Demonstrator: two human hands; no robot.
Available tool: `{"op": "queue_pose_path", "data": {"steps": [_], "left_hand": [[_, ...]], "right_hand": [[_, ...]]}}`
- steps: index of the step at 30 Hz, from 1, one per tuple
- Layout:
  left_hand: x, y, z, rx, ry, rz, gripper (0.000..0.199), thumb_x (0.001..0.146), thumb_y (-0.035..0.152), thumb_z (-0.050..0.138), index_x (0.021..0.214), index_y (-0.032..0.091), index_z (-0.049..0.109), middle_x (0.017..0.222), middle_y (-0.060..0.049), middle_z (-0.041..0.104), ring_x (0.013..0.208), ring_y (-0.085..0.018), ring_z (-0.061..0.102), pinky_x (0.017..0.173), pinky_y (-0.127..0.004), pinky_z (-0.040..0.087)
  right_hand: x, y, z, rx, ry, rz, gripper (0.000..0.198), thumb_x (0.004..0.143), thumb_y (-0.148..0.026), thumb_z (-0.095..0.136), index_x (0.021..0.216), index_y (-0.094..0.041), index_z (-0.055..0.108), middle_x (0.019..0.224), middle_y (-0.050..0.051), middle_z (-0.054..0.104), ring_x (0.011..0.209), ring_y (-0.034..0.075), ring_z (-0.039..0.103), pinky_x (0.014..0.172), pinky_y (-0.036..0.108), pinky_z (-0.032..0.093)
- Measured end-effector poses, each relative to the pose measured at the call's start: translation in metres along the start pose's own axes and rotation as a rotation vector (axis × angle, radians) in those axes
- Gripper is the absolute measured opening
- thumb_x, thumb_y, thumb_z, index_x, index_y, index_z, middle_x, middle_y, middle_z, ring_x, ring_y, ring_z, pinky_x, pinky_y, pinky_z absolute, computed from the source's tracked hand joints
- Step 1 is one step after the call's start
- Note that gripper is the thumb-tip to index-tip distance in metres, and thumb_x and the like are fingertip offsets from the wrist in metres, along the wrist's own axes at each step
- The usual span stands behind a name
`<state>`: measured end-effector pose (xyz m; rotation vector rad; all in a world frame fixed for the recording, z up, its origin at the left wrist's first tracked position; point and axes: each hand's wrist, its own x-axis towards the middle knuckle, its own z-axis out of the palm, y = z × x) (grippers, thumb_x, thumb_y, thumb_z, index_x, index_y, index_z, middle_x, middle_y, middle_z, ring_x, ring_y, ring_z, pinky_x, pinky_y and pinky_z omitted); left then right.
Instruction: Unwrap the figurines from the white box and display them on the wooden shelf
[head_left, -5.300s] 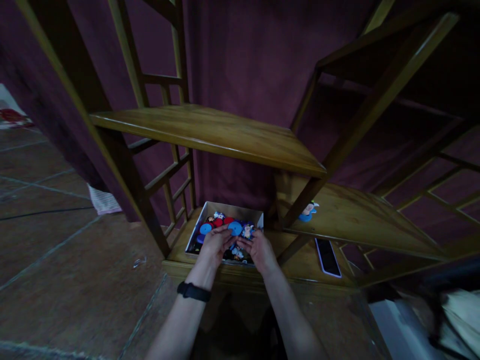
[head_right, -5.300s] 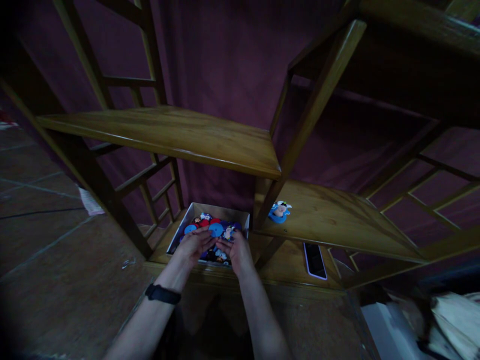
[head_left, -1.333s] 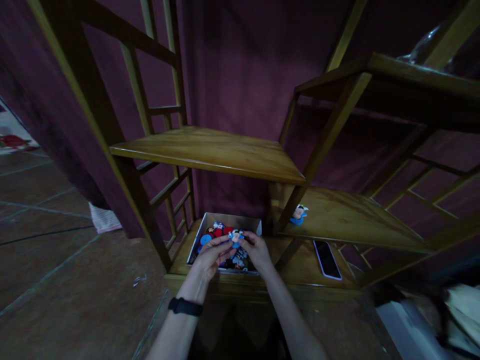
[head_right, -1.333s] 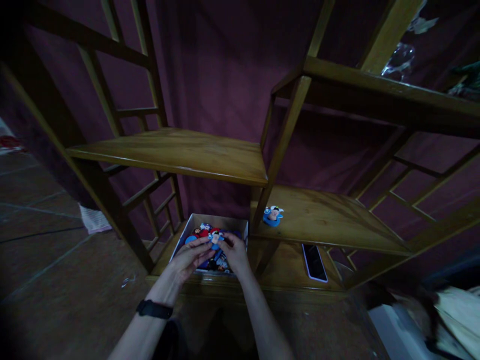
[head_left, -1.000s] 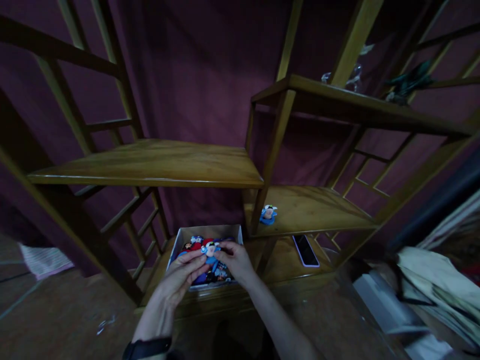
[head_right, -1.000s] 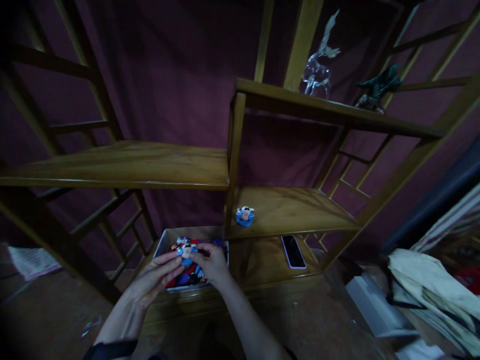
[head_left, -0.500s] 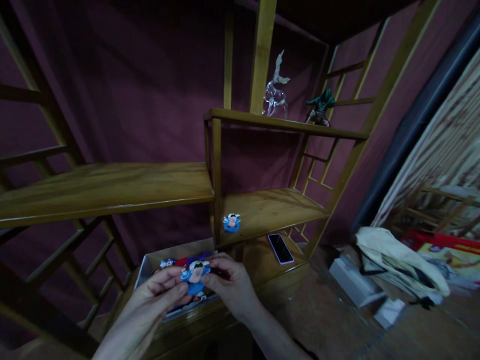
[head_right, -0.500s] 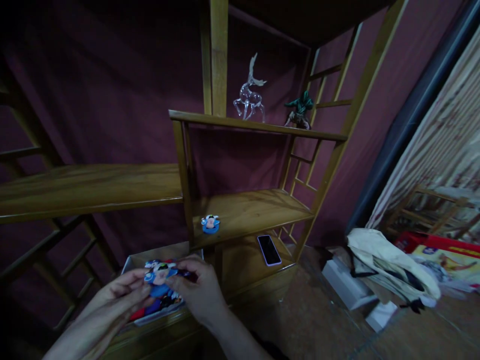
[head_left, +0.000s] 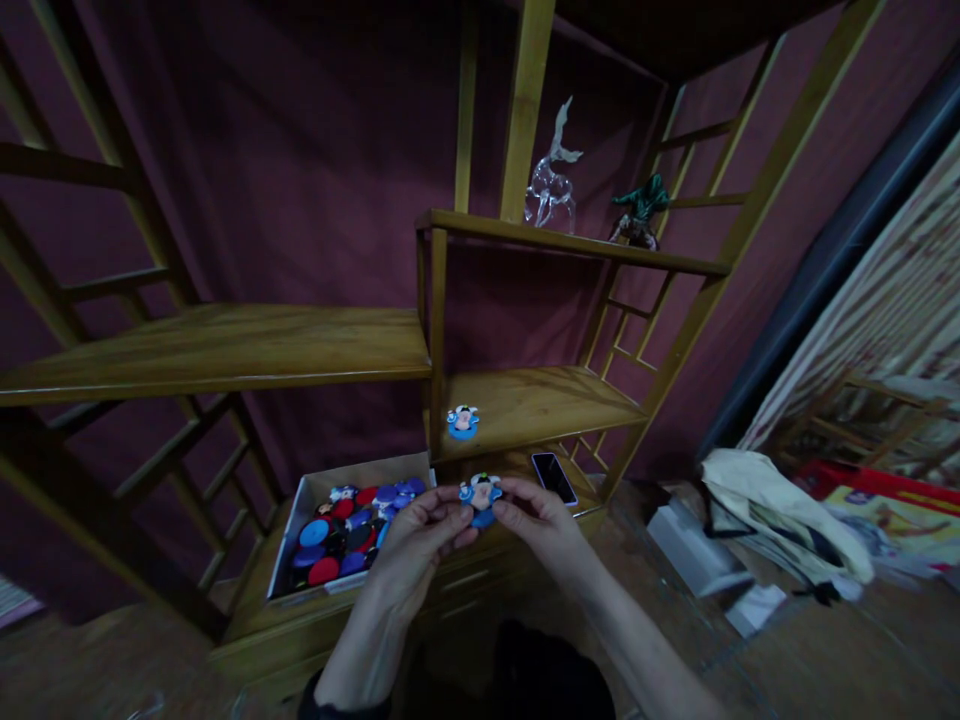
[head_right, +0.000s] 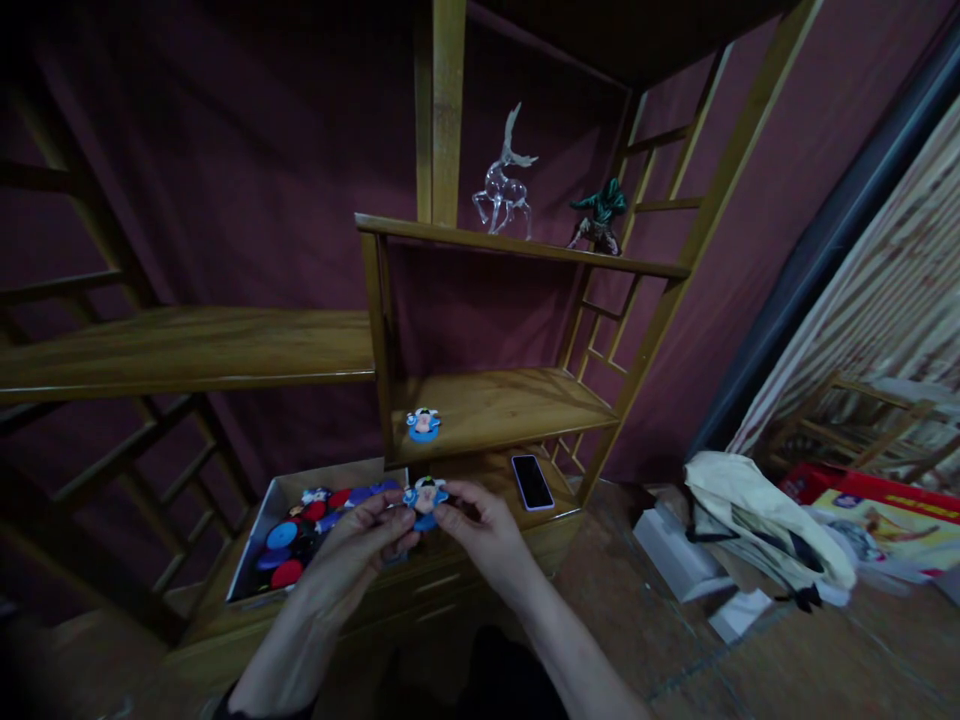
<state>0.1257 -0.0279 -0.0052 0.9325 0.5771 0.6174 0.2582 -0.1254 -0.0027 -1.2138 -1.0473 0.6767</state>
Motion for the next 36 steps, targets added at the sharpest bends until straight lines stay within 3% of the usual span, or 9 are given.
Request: {"op": "queue_pose_path", "data": {"steps": [3, 8, 12, 17, 25, 32, 36], "left_hand": [[0.007, -0.01, 0.003, -0.028, -0.014, 0.016, 0.029, 0.059, 0.016, 0.076, 0.086, 0.015, 0.066, 0.083, -0.003, 0.068, 0.072, -0.011, 0.063, 0.066, -0.021, 0.052], [0.01, -0.014, 0.01, -0.075, -0.086, 0.043, 0.031, 0.063, 0.018, 0.074, 0.093, 0.015, 0.066, 0.09, -0.005, 0.069, 0.081, -0.013, 0.064, 0.073, -0.022, 0.051], [0.009, -0.013, 0.014, 0.011, -0.05, 0.08, 0.037, 0.059, 0.021, 0.076, 0.094, 0.014, 0.065, 0.084, -0.006, 0.07, 0.076, -0.015, 0.065, 0.072, -0.024, 0.051], [0.007, -0.01, 0.022, 0.16, -0.017, 0.161, 0.041, 0.056, 0.024, 0.076, 0.094, 0.015, 0.064, 0.084, -0.006, 0.071, 0.076, -0.017, 0.065, 0.071, -0.027, 0.051], [0.007, -0.013, 0.036, 0.219, -0.011, 0.217, 0.058, 0.06, 0.028, 0.073, 0.113, 0.017, 0.053, 0.082, -0.004, 0.07, 0.079, -0.018, 0.065, 0.076, -0.03, 0.05], [0.005, -0.018, 0.059, 0.158, -0.023, 0.203, 0.064, 0.061, 0.033, 0.073, 0.119, 0.017, 0.05, 0.089, -0.006, 0.069, 0.085, -0.021, 0.065, 0.078, -0.031, 0.051], [0.006, -0.019, 0.066, 0.152, -0.025, 0.163, 0.068, 0.062, 0.037, 0.072, 0.122, 0.018, 0.048, 0.095, -0.008, 0.069, 0.083, -0.022, 0.066, 0.073, -0.031, 0.053]], "right_hand": [[0.006, -0.003, -0.01, -0.005, -0.016, 0.019, 0.041, 0.074, -0.039, 0.065, 0.112, -0.025, 0.059, 0.11, 0.003, 0.062, 0.101, 0.018, 0.056, 0.093, 0.034, 0.041], [0.015, -0.003, -0.018, -0.058, -0.028, 0.021, 0.035, 0.073, -0.039, 0.066, 0.103, -0.021, 0.062, 0.098, 0.002, 0.066, 0.09, 0.017, 0.06, 0.088, 0.034, 0.044], [0.017, -0.007, -0.018, -0.026, -0.076, 0.011, 0.032, 0.07, -0.038, 0.068, 0.097, -0.021, 0.062, 0.096, 0.002, 0.066, 0.09, 0.017, 0.06, 0.086, 0.034, 0.045], [0.017, -0.013, -0.02, -0.032, -0.104, 0.012, 0.038, 0.071, -0.038, 0.068, 0.104, -0.021, 0.058, 0.094, 0.001, 0.065, 0.087, 0.014, 0.059, 0.081, 0.03, 0.046], [0.019, -0.017, -0.032, -0.084, -0.109, 0.0, 0.035, 0.069, -0.038, 0.07, 0.097, -0.019, 0.059, 0.087, -0.001, 0.061, 0.08, 0.012, 0.058, 0.076, 0.027, 0.045], [0.021, -0.024, -0.053, 0.018, -0.113, 0.043, 0.038, 0.062, -0.036, 0.075, 0.092, -0.018, 0.06, 0.08, -0.002, 0.062, 0.074, 0.01, 0.058, 0.073, 0.025, 0.047], [0.033, -0.027, -0.088, 0.077, -0.076, 0.093, 0.042, 0.058, -0.034, 0.079, 0.092, -0.017, 0.061, 0.083, 0.001, 0.065, 0.075, 0.012, 0.061, 0.074, 0.029, 0.049]]}}
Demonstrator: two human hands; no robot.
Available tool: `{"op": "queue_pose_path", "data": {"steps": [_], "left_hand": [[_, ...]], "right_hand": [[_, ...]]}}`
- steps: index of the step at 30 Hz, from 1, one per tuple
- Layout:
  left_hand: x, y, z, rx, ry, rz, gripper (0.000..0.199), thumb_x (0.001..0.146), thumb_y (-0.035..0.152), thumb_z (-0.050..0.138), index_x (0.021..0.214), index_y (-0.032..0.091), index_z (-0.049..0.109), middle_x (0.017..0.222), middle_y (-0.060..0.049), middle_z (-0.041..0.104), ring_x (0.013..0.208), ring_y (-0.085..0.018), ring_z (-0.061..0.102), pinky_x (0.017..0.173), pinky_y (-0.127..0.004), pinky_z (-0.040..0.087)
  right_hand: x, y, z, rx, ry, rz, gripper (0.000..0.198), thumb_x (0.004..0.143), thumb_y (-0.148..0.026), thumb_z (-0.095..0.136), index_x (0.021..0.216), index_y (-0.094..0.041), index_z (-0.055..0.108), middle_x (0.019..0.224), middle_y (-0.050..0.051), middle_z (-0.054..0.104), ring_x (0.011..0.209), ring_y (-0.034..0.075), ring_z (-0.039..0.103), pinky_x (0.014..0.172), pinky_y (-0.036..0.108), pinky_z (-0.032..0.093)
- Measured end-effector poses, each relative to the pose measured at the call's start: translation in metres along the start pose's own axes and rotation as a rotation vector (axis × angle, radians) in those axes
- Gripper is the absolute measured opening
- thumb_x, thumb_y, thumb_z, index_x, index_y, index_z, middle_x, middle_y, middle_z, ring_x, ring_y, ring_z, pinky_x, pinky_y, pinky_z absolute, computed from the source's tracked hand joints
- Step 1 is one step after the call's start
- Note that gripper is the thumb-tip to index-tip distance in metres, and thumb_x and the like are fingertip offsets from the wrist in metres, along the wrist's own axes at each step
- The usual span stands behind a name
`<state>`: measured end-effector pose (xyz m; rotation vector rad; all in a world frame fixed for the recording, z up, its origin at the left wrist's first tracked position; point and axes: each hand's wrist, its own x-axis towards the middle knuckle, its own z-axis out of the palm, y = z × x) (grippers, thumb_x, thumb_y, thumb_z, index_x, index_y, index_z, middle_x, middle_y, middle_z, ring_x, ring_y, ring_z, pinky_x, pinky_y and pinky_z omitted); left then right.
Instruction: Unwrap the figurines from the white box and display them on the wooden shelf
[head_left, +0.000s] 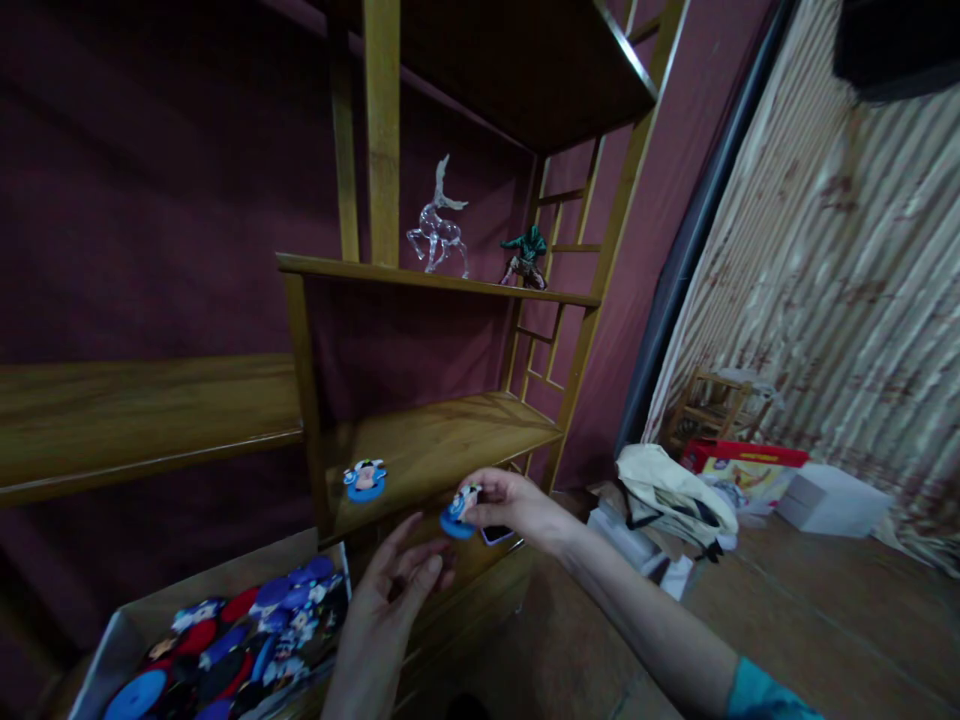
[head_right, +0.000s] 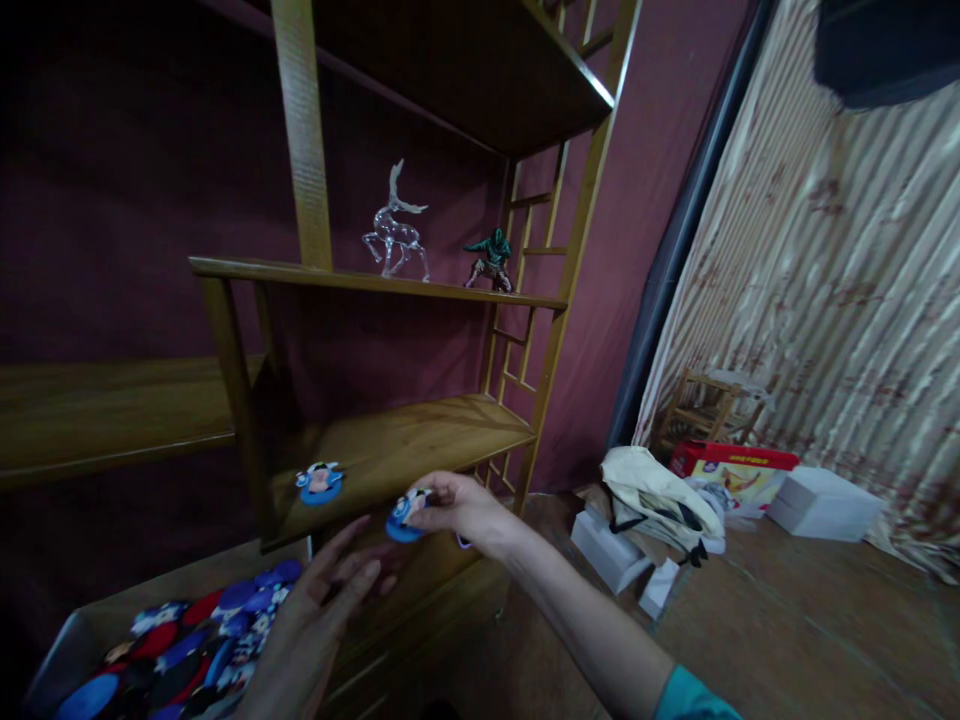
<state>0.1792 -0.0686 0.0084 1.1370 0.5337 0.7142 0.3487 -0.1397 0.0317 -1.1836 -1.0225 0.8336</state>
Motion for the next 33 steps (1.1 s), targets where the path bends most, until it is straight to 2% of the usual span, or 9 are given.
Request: {"op": "queue_pose_path", "data": {"steps": [4, 7, 9, 12, 16, 21, 28, 33], "left_hand": [[0.003, -0.002, -0.006, 0.061, 0.006, -0.018, 0.059, 0.063, 0.037, 0.071, 0.115, 0.016, 0.054, 0.095, -0.009, 0.069, 0.084, -0.022, 0.065, 0.072, -0.03, 0.053], [0.006, -0.005, -0.014, 0.077, 0.017, -0.019, 0.053, 0.063, 0.037, 0.071, 0.11, 0.017, 0.058, 0.093, -0.009, 0.07, 0.085, -0.022, 0.065, 0.073, -0.029, 0.052], [0.007, -0.006, -0.017, 0.082, 0.019, -0.026, 0.051, 0.062, 0.037, 0.072, 0.108, 0.017, 0.059, 0.093, -0.009, 0.07, 0.087, -0.022, 0.065, 0.074, -0.028, 0.052], [0.009, -0.006, -0.021, 0.094, 0.027, -0.025, 0.049, 0.063, 0.037, 0.072, 0.107, 0.017, 0.061, 0.093, -0.009, 0.07, 0.088, -0.022, 0.064, 0.073, -0.027, 0.052], [0.012, -0.005, -0.027, 0.103, 0.055, -0.014, 0.048, 0.061, 0.037, 0.072, 0.104, 0.017, 0.063, 0.092, -0.009, 0.07, 0.087, -0.022, 0.065, 0.072, -0.027, 0.052], [0.016, -0.004, -0.036, 0.094, 0.064, -0.011, 0.047, 0.061, 0.036, 0.073, 0.103, 0.017, 0.064, 0.093, -0.008, 0.07, 0.09, -0.022, 0.064, 0.074, -0.027, 0.052], [0.019, -0.007, -0.046, 0.1, 0.053, -0.009, 0.049, 0.062, 0.039, 0.072, 0.104, 0.017, 0.063, 0.096, -0.009, 0.07, 0.093, -0.023, 0.063, 0.075, -0.026, 0.052], [0.019, -0.004, -0.05, 0.108, 0.075, 0.007, 0.047, 0.062, 0.039, 0.073, 0.103, 0.018, 0.064, 0.096, -0.009, 0.07, 0.092, -0.022, 0.064, 0.075, -0.026, 0.052]], "right_hand": [[0.028, -0.014, -0.072, -0.07, 0.152, -0.006, 0.046, 0.056, -0.032, 0.079, 0.094, -0.016, 0.059, 0.086, 0.003, 0.066, 0.073, 0.014, 0.063, 0.073, 0.031, 0.051], [0.056, -0.021, -0.128, -0.281, 0.338, -0.013, 0.04, 0.053, -0.029, 0.08, 0.084, -0.015, 0.058, 0.077, 0.002, 0.066, 0.068, 0.012, 0.061, 0.071, 0.029, 0.051], [0.071, -0.021, -0.156, -0.471, 0.479, 0.028, 0.035, 0.054, -0.024, 0.078, 0.079, -0.015, 0.055, 0.071, 0.0, 0.064, 0.064, 0.011, 0.059, 0.07, 0.027, 0.05], [0.084, -0.016, -0.182, -0.572, 0.536, 0.062, 0.028, 0.057, -0.017, 0.075, 0.076, -0.015, 0.054, 0.067, 0.0, 0.063, 0.061, 0.01, 0.057, 0.067, 0.026, 0.049], [0.089, -0.01, -0.199, -0.667, 0.54, 0.096, 0.024, 0.059, -0.009, 0.07, 0.076, -0.014, 0.054, 0.068, 0.001, 0.063, 0.062, 0.01, 0.057, 0.066, 0.024, 0.048], [0.094, -0.006, -0.212, -0.803, 0.513, 0.156, 0.02, 0.06, -0.006, 0.067, 0.077, -0.012, 0.059, 0.067, 0.002, 0.064, 0.063, 0.012, 0.057, 0.063, 0.022, 0.047], [0.097, -0.008, -0.217, -0.963, 0.428, 0.199, 0.038, 0.061, -0.003, 0.064, 0.098, -0.011, 0.062, 0.074, 0.003, 0.066, 0.063, 0.011, 0.057, 0.062, 0.02, 0.046], [0.096, -0.013, -0.216, -1.086, 0.384, 0.209, 0.029, 0.064, -0.007, 0.063, 0.093, -0.013, 0.066, 0.08, 0.004, 0.068, 0.072, 0.014, 0.059, 0.066, 0.021, 0.046]]}}
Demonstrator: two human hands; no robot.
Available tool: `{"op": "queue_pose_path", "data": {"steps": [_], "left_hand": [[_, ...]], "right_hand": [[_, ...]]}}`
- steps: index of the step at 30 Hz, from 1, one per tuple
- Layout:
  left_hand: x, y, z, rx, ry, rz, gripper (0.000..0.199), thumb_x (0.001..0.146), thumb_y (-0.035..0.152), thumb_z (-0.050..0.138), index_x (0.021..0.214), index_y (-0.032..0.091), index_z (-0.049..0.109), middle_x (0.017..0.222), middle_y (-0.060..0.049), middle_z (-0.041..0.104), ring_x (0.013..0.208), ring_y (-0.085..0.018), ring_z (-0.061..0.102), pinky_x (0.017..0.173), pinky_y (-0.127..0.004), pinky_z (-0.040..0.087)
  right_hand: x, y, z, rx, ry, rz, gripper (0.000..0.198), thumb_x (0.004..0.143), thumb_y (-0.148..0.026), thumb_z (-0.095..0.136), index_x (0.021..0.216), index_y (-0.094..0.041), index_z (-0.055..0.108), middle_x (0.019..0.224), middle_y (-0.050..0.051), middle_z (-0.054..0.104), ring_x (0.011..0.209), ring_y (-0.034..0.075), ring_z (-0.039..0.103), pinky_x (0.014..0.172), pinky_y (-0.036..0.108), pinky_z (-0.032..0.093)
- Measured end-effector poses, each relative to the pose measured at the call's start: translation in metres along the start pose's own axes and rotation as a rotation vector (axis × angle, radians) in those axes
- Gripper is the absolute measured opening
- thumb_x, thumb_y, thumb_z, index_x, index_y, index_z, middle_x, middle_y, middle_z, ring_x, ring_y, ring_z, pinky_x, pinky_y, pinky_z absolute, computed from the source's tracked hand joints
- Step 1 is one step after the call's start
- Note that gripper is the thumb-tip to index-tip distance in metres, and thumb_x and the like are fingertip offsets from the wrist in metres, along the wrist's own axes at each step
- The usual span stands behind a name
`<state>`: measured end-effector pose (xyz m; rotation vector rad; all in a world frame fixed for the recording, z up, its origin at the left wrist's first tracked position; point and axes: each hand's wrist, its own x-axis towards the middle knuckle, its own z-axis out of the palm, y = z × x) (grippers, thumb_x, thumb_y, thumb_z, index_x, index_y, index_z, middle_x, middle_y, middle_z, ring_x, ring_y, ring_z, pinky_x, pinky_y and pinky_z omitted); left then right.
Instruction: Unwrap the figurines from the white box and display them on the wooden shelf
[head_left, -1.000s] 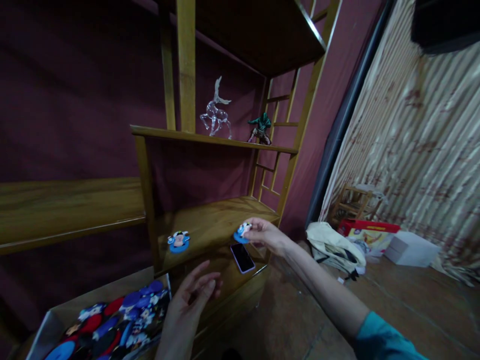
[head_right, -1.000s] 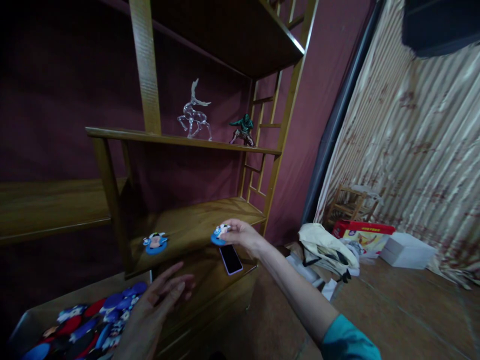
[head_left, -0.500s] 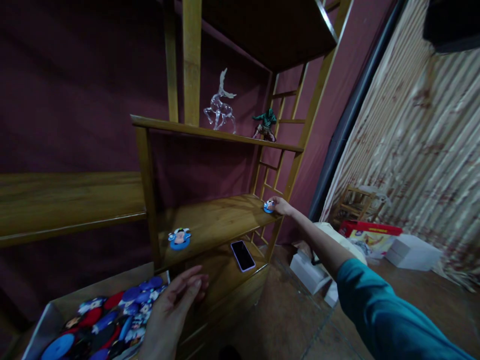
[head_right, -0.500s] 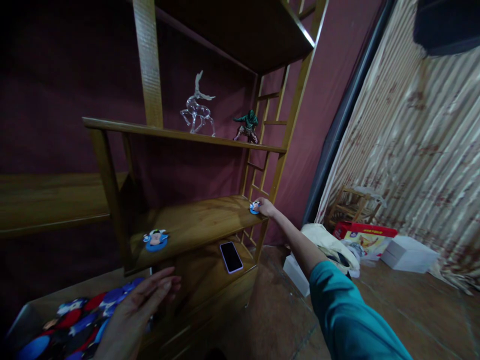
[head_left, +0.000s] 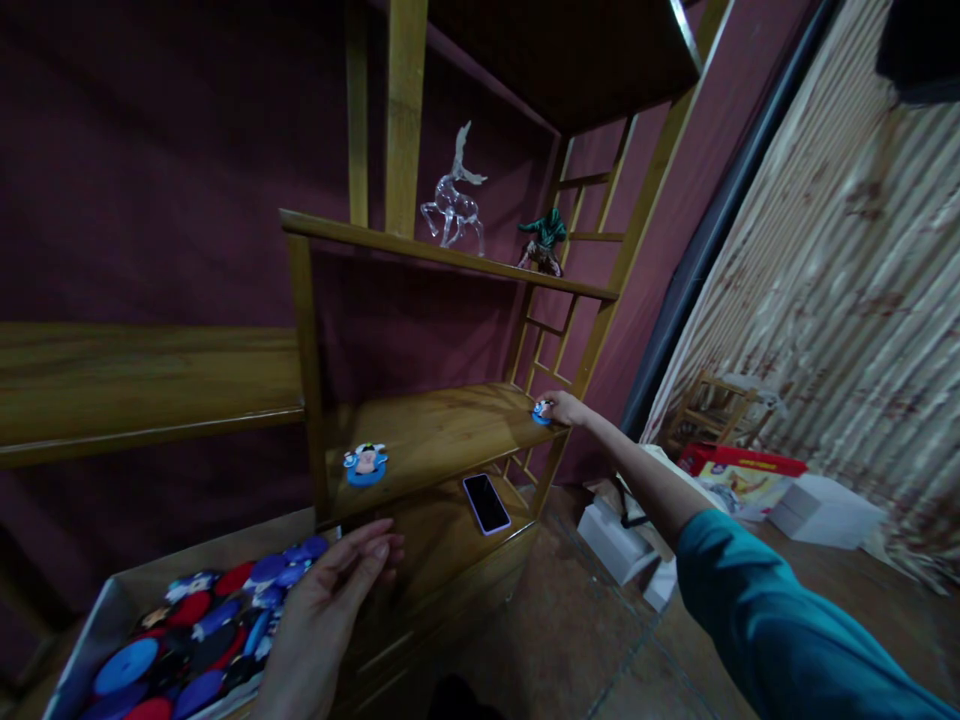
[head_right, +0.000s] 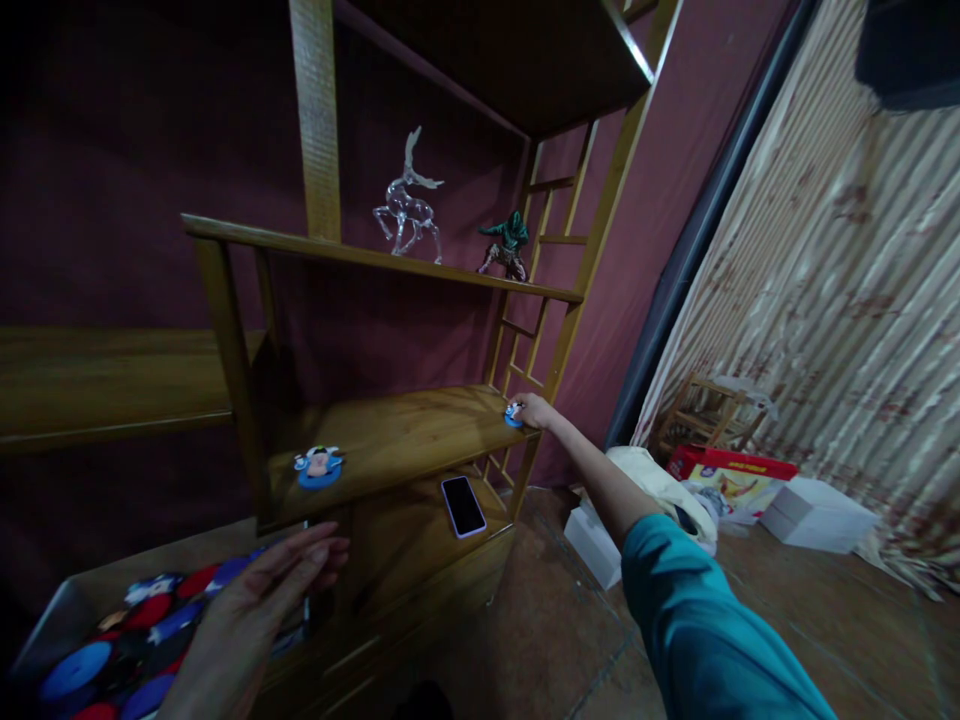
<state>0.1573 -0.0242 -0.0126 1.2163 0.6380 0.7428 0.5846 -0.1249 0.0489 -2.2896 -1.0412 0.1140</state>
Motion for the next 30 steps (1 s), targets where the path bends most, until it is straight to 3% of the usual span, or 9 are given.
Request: {"op": "queue_pose_path", "data": {"steps": [6, 11, 15, 17, 20, 22, 24, 27, 30], "left_hand": [[0.003, 0.007, -0.011, -0.003, 0.037, 0.014, 0.047, 0.058, 0.039, 0.075, 0.1, 0.018, 0.066, 0.093, -0.008, 0.071, 0.089, -0.022, 0.065, 0.075, -0.027, 0.052], [0.009, 0.016, -0.043, -0.034, 0.175, 0.075, 0.045, 0.055, 0.038, 0.075, 0.095, 0.019, 0.067, 0.09, -0.006, 0.071, 0.087, -0.024, 0.065, 0.073, -0.03, 0.054], [0.012, 0.024, -0.084, -0.134, 0.376, 0.176, 0.036, 0.059, 0.029, 0.074, 0.093, 0.019, 0.067, 0.086, -0.004, 0.071, 0.083, -0.019, 0.065, 0.07, -0.027, 0.054], [0.011, 0.026, -0.106, -0.202, 0.509, 0.253, 0.032, 0.058, 0.021, 0.073, 0.09, 0.016, 0.067, 0.08, -0.003, 0.07, 0.077, -0.016, 0.065, 0.069, -0.025, 0.053], [0.009, 0.02, -0.14, -0.269, 0.662, 0.291, 0.026, 0.059, 0.014, 0.07, 0.084, 0.012, 0.066, 0.073, -0.002, 0.068, 0.069, -0.012, 0.063, 0.064, -0.021, 0.051], [0.008, 0.011, -0.163, -0.291, 0.747, 0.301, 0.022, 0.06, 0.014, 0.067, 0.082, 0.012, 0.065, 0.071, -0.002, 0.067, 0.066, -0.011, 0.062, 0.061, -0.021, 0.051], [0.007, -0.001, -0.182, -0.283, 0.764, 0.255, 0.022, 0.059, 0.015, 0.067, 0.081, 0.012, 0.065, 0.071, -0.003, 0.067, 0.064, -0.011, 0.062, 0.06, -0.022, 0.05], [0.004, -0.017, -0.199, -0.225, 0.781, 0.202, 0.023, 0.058, 0.018, 0.068, 0.08, 0.011, 0.065, 0.071, -0.005, 0.067, 0.062, -0.012, 0.061, 0.058, -0.023, 0.048], [0.001, -0.029, -0.204, -0.201, 0.923, 0.292, 0.022, 0.055, 0.019, 0.07, 0.076, 0.012, 0.065, 0.069, -0.003, 0.066, 0.062, -0.011, 0.06, 0.06, -0.023, 0.047]], "right_hand": [[-0.009, -0.014, -0.005, -0.107, -0.037, -0.034, 0.031, 0.067, -0.008, 0.062, 0.097, -0.013, 0.067, 0.091, 0.007, 0.069, 0.082, 0.019, 0.062, 0.073, 0.024, 0.047], [-0.024, -0.032, -0.029, -0.156, -0.017, -0.074, 0.044, 0.069, -0.009, 0.06, 0.113, -0.016, 0.06, 0.113, 0.01, 0.063, 0.1, 0.021, 0.059, 0.086, 0.027, 0.045], [-0.072, -0.051, -0.036, -0.17, 0.169, -0.233, 0.032, 0.078, -0.02, 0.054, 0.109, -0.018, 0.061, 0.113, 0.009, 0.062, 0.106, 0.021, 0.056, 0.094, 0.034, 0.041], [-0.11, -0.066, -0.02, 0.006, 0.078, -0.299, 0.029, 0.082, -0.03, 0.052, 0.107, -0.019, 0.061, 0.11, 0.008, 0.063, 0.102, 0.02, 0.058, 0.092, 0.034, 0.043], [-0.169, -0.089, 0.026, 0.247, -0.316, -0.286, 0.033, 0.084, -0.041, 0.05, 0.109, -0.022, 0.06, 0.11, 0.006, 0.063, 0.102, 0.02, 0.058, 0.089, 0.034, 0.045], [-0.201, -0.105, 0.072, 0.353, -0.608, -0.271, 0.033, 0.084, -0.043, 0.051, 0.108, -0.023, 0.061, 0.108, 0.006, 0.064, 0.1, 0.021, 0.059, 0.086, 0.033, 0.047], [-0.221, -0.123, 0.127, 0.466, -0.789, -0.278, 0.034, 0.084, -0.044, 0.051, 0.107, -0.023, 0.062, 0.107, 0.006, 0.065, 0.099, 0.02, 0.059, 0.087, 0.034, 0.046], [-0.228, -0.158, 0.214, 0.552, -0.909, -0.328, 0.032, 0.083, -0.043, 0.052, 0.105, -0.022, 0.063, 0.104, 0.006, 0.066, 0.098, 0.02, 0.06, 0.086, 0.033, 0.046], [-0.208, -0.192, 0.293, 0.614, -0.87, -0.397, 0.027, 0.083, -0.036, 0.053, 0.102, -0.02, 0.064, 0.102, 0.005, 0.066, 0.096, 0.018, 0.06, 0.085, 0.032, 0.046]]}}
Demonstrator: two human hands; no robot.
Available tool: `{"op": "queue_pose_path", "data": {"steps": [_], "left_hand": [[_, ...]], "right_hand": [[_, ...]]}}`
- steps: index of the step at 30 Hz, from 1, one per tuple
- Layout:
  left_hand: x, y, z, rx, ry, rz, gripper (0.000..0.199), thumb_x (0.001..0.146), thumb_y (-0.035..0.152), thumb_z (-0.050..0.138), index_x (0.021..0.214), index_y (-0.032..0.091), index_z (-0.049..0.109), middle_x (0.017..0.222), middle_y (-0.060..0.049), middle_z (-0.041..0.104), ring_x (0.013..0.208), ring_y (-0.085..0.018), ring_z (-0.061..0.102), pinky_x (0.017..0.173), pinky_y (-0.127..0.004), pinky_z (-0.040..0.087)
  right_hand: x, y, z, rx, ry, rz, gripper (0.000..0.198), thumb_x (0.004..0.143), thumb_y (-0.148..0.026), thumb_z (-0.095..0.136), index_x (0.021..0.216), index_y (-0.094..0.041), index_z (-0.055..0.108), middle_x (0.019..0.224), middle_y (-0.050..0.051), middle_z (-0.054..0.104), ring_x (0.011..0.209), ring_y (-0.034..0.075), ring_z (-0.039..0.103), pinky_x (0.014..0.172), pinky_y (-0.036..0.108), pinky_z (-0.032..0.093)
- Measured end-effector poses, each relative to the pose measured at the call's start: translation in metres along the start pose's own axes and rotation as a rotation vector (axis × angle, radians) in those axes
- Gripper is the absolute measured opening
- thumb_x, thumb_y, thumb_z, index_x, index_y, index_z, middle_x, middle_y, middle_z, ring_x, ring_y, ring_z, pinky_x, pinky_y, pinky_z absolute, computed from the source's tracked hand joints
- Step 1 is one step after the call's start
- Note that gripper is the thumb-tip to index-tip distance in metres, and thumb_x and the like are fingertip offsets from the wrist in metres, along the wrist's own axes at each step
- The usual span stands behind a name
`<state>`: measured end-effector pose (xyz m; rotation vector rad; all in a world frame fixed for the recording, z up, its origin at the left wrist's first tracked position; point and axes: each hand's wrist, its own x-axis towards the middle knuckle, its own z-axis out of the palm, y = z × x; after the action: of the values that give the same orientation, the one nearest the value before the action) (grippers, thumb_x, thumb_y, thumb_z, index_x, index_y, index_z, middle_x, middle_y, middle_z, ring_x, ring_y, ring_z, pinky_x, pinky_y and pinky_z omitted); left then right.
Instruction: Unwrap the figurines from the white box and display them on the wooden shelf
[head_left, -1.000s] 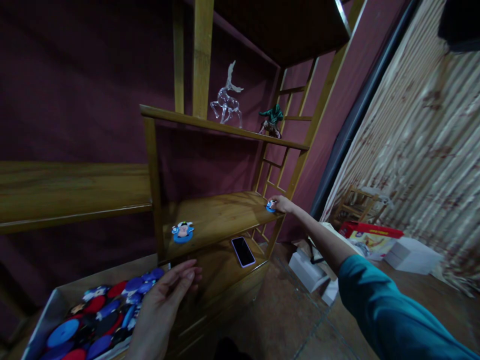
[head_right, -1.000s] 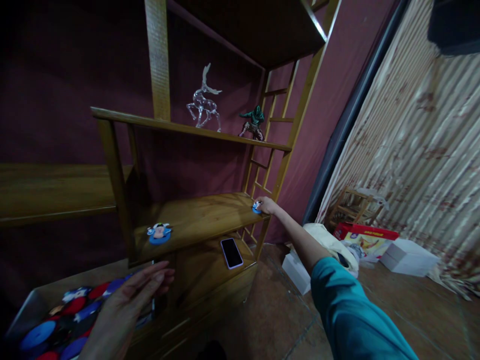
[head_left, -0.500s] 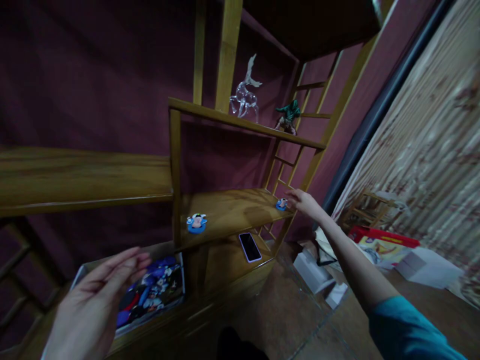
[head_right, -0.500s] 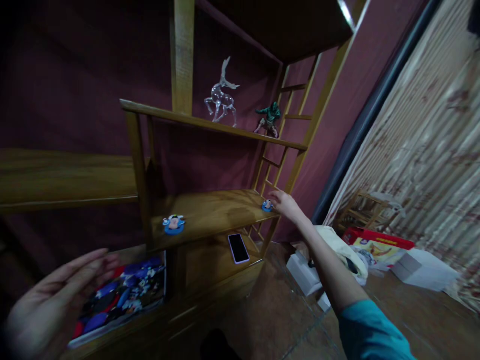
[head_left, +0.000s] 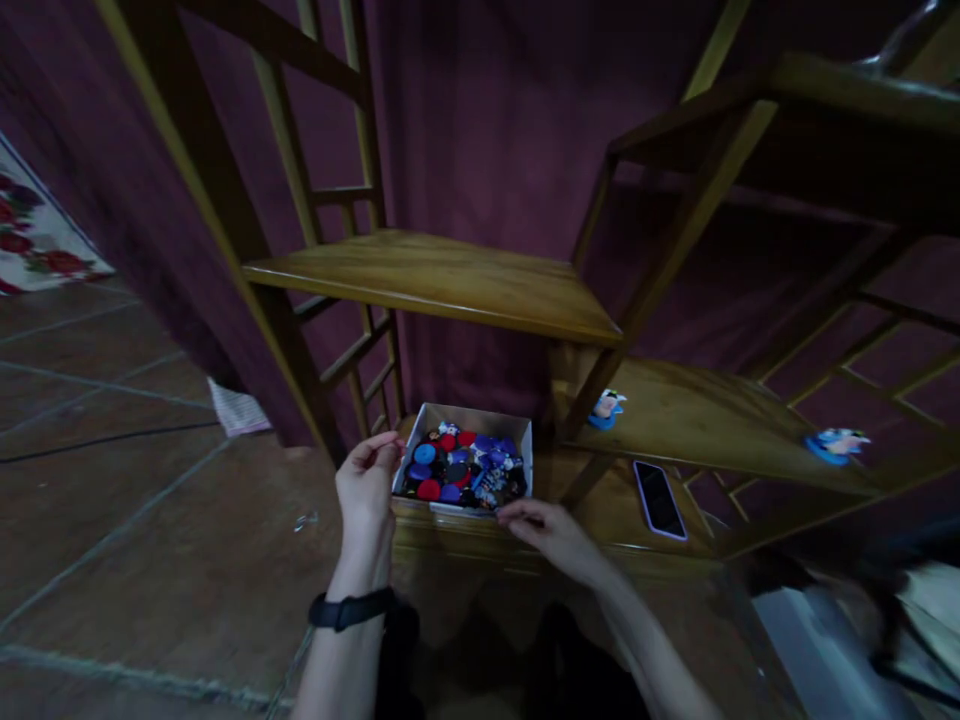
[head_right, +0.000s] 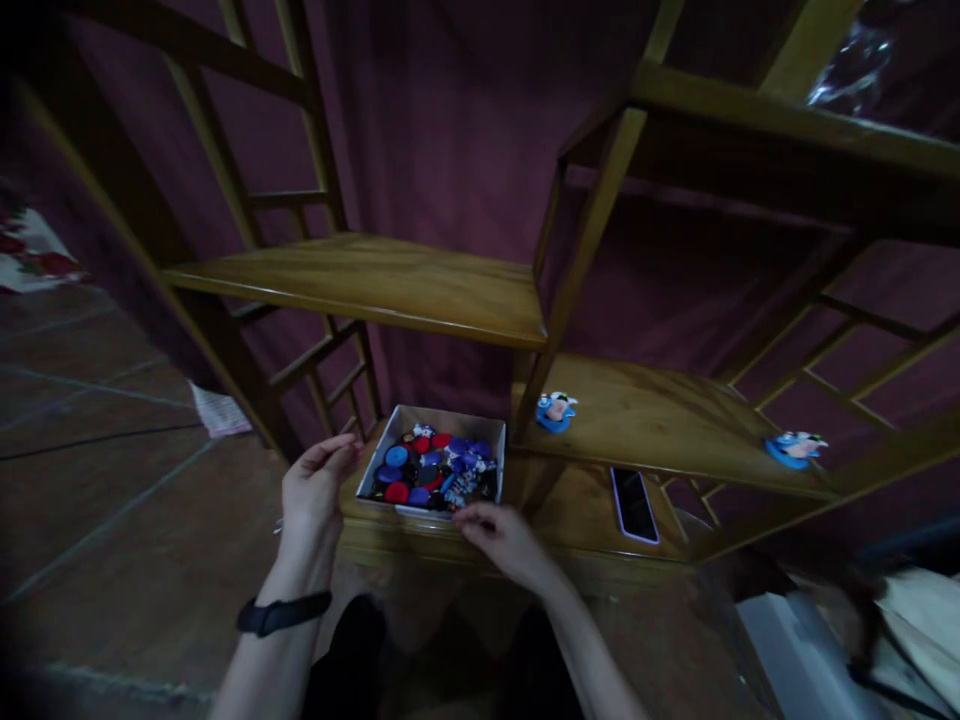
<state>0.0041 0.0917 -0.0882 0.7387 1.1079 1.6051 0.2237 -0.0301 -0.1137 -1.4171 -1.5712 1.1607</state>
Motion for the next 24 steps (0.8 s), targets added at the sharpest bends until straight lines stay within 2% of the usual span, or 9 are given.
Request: {"op": "queue_pose_path", "data": {"steps": [5, 8, 11, 15, 18, 21, 24], "left_hand": [[0.003, -0.005, -0.006, -0.049, -0.011, -0.078, 0.026, 0.054, 0.022, 0.07, 0.077, 0.012, 0.065, 0.071, -0.005, 0.067, 0.063, -0.013, 0.06, 0.06, -0.026, 0.046], [0.007, -0.004, -0.008, -0.045, 0.035, -0.022, 0.025, 0.054, 0.021, 0.07, 0.077, 0.012, 0.066, 0.071, -0.005, 0.067, 0.064, -0.013, 0.06, 0.063, -0.026, 0.046], [0.009, -0.005, -0.006, -0.067, 0.05, -0.013, 0.024, 0.056, 0.021, 0.07, 0.077, 0.013, 0.065, 0.071, -0.004, 0.066, 0.065, -0.012, 0.06, 0.064, -0.026, 0.046], [0.011, -0.008, -0.002, -0.077, 0.029, -0.036, 0.022, 0.056, 0.019, 0.07, 0.078, 0.012, 0.066, 0.071, -0.004, 0.066, 0.063, -0.011, 0.059, 0.062, -0.025, 0.045], [0.014, -0.006, -0.002, -0.093, 0.057, -0.025, 0.021, 0.056, 0.017, 0.069, 0.076, 0.012, 0.066, 0.07, -0.004, 0.066, 0.063, -0.011, 0.059, 0.063, -0.024, 0.045], [0.016, -0.004, -0.001, -0.11, 0.058, -0.054, 0.02, 0.057, 0.015, 0.069, 0.076, 0.012, 0.065, 0.07, -0.004, 0.066, 0.063, -0.011, 0.06, 0.063, -0.024, 0.046], [0.016, -0.004, 0.001, -0.111, 0.035, -0.082, 0.021, 0.057, 0.015, 0.068, 0.077, 0.012, 0.065, 0.071, -0.005, 0.066, 0.063, -0.011, 0.06, 0.064, -0.024, 0.046]], "right_hand": [[0.113, 0.035, 0.032, -0.135, 0.215, -0.058, 0.021, 0.083, -0.02, 0.048, 0.095, -0.018, 0.065, 0.095, 0.004, 0.068, 0.089, 0.016, 0.063, 0.08, 0.029, 0.047], [0.163, 0.041, 0.051, -0.312, 0.216, -0.072, 0.023, 0.084, -0.017, 0.046, 0.095, -0.022, 0.065, 0.097, 0.002, 0.068, 0.092, 0.016, 0.062, 0.083, 0.029, 0.045], [0.198, 0.039, 0.072, -0.503, 0.225, -0.064, 0.025, 0.083, -0.017, 0.047, 0.102, -0.025, 0.062, 0.106, 0.003, 0.064, 0.102, 0.017, 0.056, 0.089, 0.029, 0.042], [0.22, 0.042, 0.095, -0.716, 0.145, -0.141, 0.028, 0.079, -0.017, 0.054, 0.106, -0.022, 0.058, 0.113, 0.007, 0.057, 0.114, 0.021, 0.045, 0.097, 0.033, 0.035], [0.219, 0.047, 0.099, -0.738, 0.16, -0.131, 0.028, 0.077, -0.016, 0.056, 0.104, -0.02, 0.055, 0.113, 0.008, 0.054, 0.112, 0.021, 0.045, 0.096, 0.034, 0.035], [0.213, 0.053, 0.086, -0.585, 0.213, -0.044, 0.026, 0.076, -0.017, 0.056, 0.102, -0.021, 0.052, 0.112, 0.006, 0.054, 0.103, 0.02, 0.051, 0.09, 0.033, 0.039], [0.207, 0.057, 0.063, -0.326, 0.303, 0.074, 0.015, 0.074, -0.017, 0.057, 0.089, -0.02, 0.055, 0.096, 0.003, 0.061, 0.09, 0.018, 0.057, 0.086, 0.032, 0.041]]}}
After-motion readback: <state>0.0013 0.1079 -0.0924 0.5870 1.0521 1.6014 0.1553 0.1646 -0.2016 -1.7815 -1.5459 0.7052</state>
